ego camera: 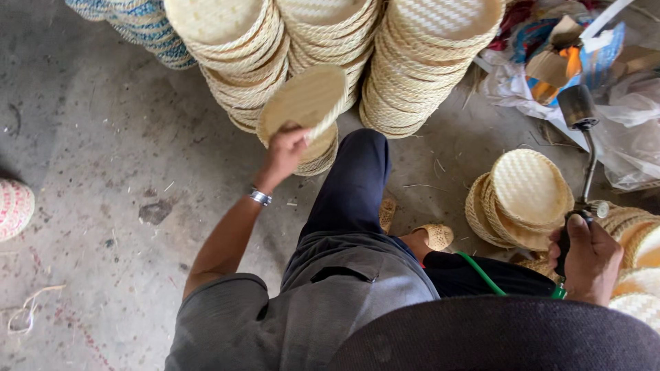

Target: The person uses a handheld blowtorch to apply flame to the surface of round woven baskets. They pick up each basket from a stack, move the torch over it, and place it back down, repeating the process across multiple units.

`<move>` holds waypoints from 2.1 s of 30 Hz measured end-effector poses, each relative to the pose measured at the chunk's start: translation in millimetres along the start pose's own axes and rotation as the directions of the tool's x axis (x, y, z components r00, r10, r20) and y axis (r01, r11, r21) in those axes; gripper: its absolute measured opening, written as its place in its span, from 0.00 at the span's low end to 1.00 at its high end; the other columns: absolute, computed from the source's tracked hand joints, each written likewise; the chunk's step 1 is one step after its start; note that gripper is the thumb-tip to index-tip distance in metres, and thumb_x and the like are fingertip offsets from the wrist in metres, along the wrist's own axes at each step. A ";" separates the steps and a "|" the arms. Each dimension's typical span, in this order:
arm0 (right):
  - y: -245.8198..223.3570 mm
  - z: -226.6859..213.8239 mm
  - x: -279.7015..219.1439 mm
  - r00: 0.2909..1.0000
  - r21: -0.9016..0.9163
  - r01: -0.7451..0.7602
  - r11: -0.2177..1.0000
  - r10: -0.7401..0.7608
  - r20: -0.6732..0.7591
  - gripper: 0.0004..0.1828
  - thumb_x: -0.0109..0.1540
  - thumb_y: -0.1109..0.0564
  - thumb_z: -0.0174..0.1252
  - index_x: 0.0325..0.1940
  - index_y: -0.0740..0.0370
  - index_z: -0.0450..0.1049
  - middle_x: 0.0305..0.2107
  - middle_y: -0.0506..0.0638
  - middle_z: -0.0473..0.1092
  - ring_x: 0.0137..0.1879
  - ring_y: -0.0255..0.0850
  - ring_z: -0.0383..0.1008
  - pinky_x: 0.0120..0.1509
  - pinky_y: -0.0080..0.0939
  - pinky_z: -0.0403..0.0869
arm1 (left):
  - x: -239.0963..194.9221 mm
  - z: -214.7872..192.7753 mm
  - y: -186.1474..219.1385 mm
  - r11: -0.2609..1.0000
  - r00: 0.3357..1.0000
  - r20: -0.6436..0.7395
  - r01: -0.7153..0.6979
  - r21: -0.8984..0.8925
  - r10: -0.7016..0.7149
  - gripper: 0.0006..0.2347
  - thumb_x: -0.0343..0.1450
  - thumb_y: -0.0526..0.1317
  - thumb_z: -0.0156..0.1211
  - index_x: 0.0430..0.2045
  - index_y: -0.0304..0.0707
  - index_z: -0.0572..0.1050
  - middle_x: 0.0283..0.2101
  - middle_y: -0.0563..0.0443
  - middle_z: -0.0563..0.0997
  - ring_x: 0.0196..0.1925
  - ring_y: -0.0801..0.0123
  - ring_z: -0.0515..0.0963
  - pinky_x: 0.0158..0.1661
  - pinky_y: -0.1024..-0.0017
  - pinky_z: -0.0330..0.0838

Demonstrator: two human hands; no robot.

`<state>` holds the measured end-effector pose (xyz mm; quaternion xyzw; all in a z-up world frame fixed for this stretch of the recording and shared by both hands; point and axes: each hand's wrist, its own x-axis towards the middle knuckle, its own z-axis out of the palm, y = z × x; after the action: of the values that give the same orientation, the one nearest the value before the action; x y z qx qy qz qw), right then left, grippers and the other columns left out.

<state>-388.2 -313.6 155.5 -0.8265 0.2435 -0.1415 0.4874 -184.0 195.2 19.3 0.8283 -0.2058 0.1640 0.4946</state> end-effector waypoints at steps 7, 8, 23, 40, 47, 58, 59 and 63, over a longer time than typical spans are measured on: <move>-5.0 4.5 -4.0 0.991 -0.064 0.086 0.994 -0.079 0.109 0.23 0.81 0.53 0.48 0.37 0.71 0.71 0.22 0.54 0.68 0.23 0.35 0.65 0.28 0.39 0.64 | -64.2 68.9 -124.9 0.880 0.990 0.056 -0.141 0.454 0.130 0.15 0.63 0.26 0.56 0.40 0.42 0.82 0.35 0.51 0.74 0.43 0.54 0.73 0.45 0.57 0.69; -5.8 5.9 -5.8 0.988 -0.066 0.103 0.992 -0.095 0.121 0.24 0.82 0.52 0.48 0.37 0.71 0.71 0.21 0.55 0.67 0.22 0.35 0.64 0.28 0.39 0.64 | -68.0 77.2 -139.6 0.869 0.993 0.072 -0.118 0.480 0.095 0.14 0.64 0.27 0.56 0.39 0.42 0.81 0.36 0.50 0.74 0.44 0.54 0.73 0.46 0.57 0.68; 15.8 19.1 -0.5 0.996 -0.142 -0.090 0.986 0.087 -0.027 0.19 0.81 0.52 0.50 0.41 0.68 0.70 0.29 0.54 0.69 0.26 0.35 0.66 0.27 0.38 0.67 | -88.1 121.1 -232.2 0.823 0.993 0.116 -0.036 0.567 -0.036 0.10 0.64 0.29 0.56 0.34 0.44 0.78 0.37 0.51 0.75 0.46 0.55 0.73 0.48 0.58 0.67; 43.3 3.3 33.2 0.977 0.273 -0.097 0.957 0.145 -0.160 0.17 0.74 0.51 0.52 0.37 0.65 0.69 0.25 0.49 0.68 0.23 0.32 0.65 0.24 0.34 0.64 | 14.1 114.6 -78.4 0.932 0.961 -0.253 -0.016 0.361 0.114 0.17 0.72 0.31 0.63 0.56 0.27 0.74 0.50 0.34 0.77 0.52 0.43 0.76 0.53 0.52 0.71; 102.9 0.4 82.7 0.963 0.530 -0.064 0.846 0.190 -0.188 0.18 0.72 0.47 0.54 0.37 0.64 0.72 0.25 0.48 0.71 0.23 0.32 0.67 0.22 0.34 0.65 | 76.1 251.2 29.5 0.982 0.972 0.193 -0.104 -0.159 0.135 0.10 0.77 0.36 0.60 0.51 0.33 0.77 0.43 0.45 0.83 0.41 0.66 0.83 0.40 0.69 0.79; 155.7 26.7 120.1 0.961 0.675 -0.089 0.733 0.240 -0.134 0.16 0.69 0.49 0.58 0.34 0.63 0.71 0.22 0.46 0.69 0.20 0.30 0.65 0.20 0.33 0.64 | -5.8 575.7 -18.2 0.601 0.469 0.744 0.791 -0.114 -0.476 0.36 0.70 0.53 0.62 0.69 0.31 0.55 0.54 0.39 0.79 0.48 0.61 0.80 0.42 0.62 0.82; 155.0 26.7 122.3 0.963 0.675 -0.085 0.733 0.236 -0.134 0.16 0.69 0.49 0.59 0.34 0.64 0.71 0.22 0.46 0.68 0.20 0.30 0.65 0.20 0.33 0.64 | -5.1 593.9 -15.7 0.578 0.434 0.728 0.814 -0.064 -0.531 0.38 0.70 0.54 0.62 0.70 0.32 0.52 0.58 0.39 0.77 0.51 0.59 0.80 0.44 0.61 0.82; 150.7 23.7 123.4 0.958 0.609 -0.166 0.775 0.275 -0.088 0.17 0.67 0.48 0.59 0.33 0.64 0.71 0.20 0.44 0.68 0.19 0.30 0.64 0.19 0.33 0.64 | 3.2 635.4 -9.3 0.451 0.382 0.657 0.890 -0.071 -0.650 0.40 0.70 0.54 0.62 0.71 0.34 0.47 0.68 0.40 0.60 0.57 0.51 0.75 0.47 0.54 0.81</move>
<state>-313.0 -424.0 11.8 -0.5815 0.3231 -0.2230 0.7125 -133.2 -364.9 -276.5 0.7054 0.0569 -0.3825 0.5940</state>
